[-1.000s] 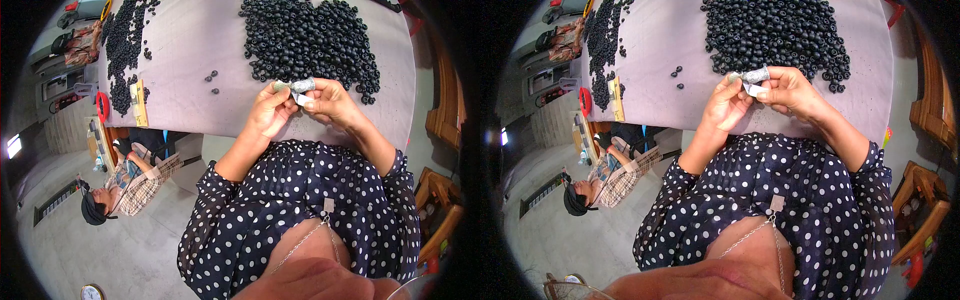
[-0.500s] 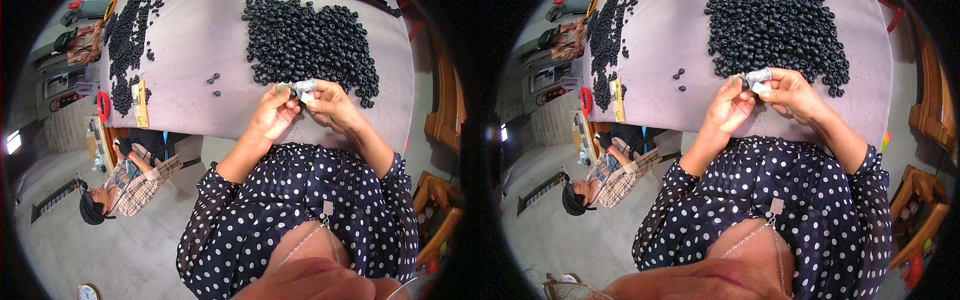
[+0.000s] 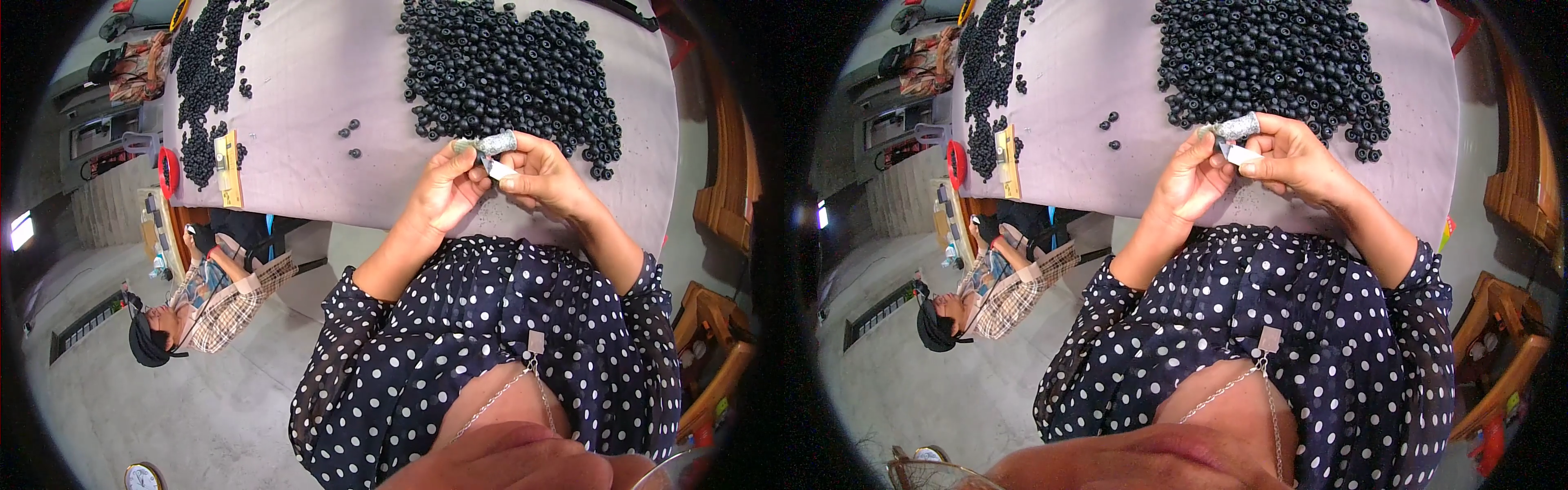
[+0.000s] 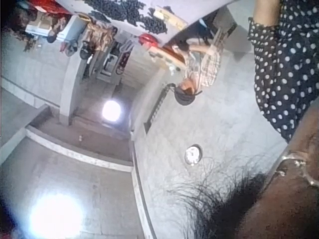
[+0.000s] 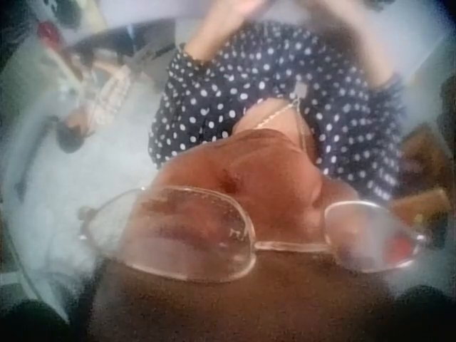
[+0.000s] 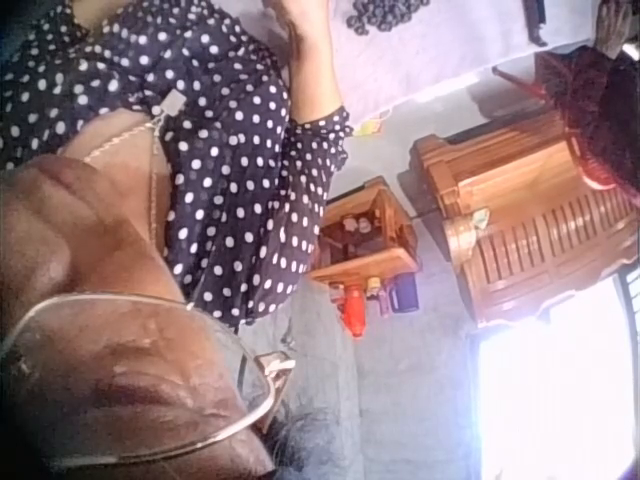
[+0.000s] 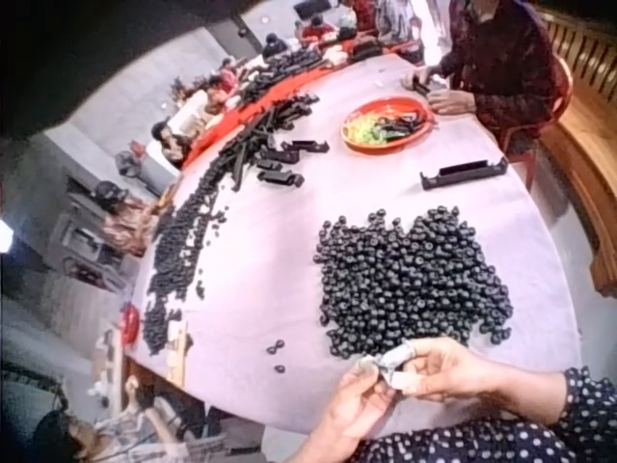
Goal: The person assembles small black plastic rings and components into larger units by hand on a table.
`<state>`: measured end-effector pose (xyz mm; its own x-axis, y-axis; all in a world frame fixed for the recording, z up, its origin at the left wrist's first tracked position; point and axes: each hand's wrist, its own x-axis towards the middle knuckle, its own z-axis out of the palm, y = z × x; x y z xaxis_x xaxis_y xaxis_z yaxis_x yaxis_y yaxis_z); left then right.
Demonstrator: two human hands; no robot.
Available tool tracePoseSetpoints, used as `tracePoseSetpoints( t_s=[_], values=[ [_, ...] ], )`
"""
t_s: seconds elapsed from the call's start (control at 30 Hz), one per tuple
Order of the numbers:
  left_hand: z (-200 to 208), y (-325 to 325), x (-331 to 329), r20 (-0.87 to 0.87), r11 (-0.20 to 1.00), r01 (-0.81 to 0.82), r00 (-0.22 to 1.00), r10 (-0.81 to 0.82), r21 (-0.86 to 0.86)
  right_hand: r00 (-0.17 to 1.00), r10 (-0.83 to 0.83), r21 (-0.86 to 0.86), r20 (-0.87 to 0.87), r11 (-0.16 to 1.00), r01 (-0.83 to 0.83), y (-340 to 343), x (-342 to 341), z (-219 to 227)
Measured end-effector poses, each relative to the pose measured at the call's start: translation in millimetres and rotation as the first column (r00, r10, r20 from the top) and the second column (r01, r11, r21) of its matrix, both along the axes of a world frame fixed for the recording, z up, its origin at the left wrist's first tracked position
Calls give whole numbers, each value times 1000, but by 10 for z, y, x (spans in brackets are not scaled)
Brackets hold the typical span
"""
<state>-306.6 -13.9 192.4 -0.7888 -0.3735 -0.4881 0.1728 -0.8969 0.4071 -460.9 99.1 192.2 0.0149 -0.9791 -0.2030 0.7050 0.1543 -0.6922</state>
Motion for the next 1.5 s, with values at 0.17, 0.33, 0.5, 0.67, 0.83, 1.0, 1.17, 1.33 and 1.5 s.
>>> tracePoseSetpoints(
  t_s=[0.17,0.33,0.5,0.67,0.83,1.0,1.17,1.33,1.5],
  values=[
    [17,-10,-1,1,999,33,999,-33,-37,1000,-8,27,-19,1000,8,-13,-6,-22],
    [74,-98,100,88,934,54,996,-24,-353,999,-24,62,-45,998,27,-36,32,-41],
    [34,-613,399,348,247,274,873,341,-929,993,-116,67,14,991,115,-36,0,-38],
    [-44,-1039,721,190,-483,643,696,693,-595,991,-120,64,56,991,116,-39,16,-42],
    [88,-1064,439,98,-522,554,740,665,-648,995,-91,69,52,994,87,-44,35,-59],
    [83,-1124,29,341,-260,536,771,537,-803,994,-88,60,58,995,84,-51,52,-31],
    [36,-1132,-86,507,-179,672,682,527,-718,996,-90,71,23,994,88,-36,36,-25],
    [-46,-1056,-12,423,-68,527,746,514,-847,999,-52,115,6,992,51,-40,31,-4],
    [201,-678,28,348,436,251,924,158,-864,994,-105,79,-37,991,108,-24,20,-52]
  ],
)
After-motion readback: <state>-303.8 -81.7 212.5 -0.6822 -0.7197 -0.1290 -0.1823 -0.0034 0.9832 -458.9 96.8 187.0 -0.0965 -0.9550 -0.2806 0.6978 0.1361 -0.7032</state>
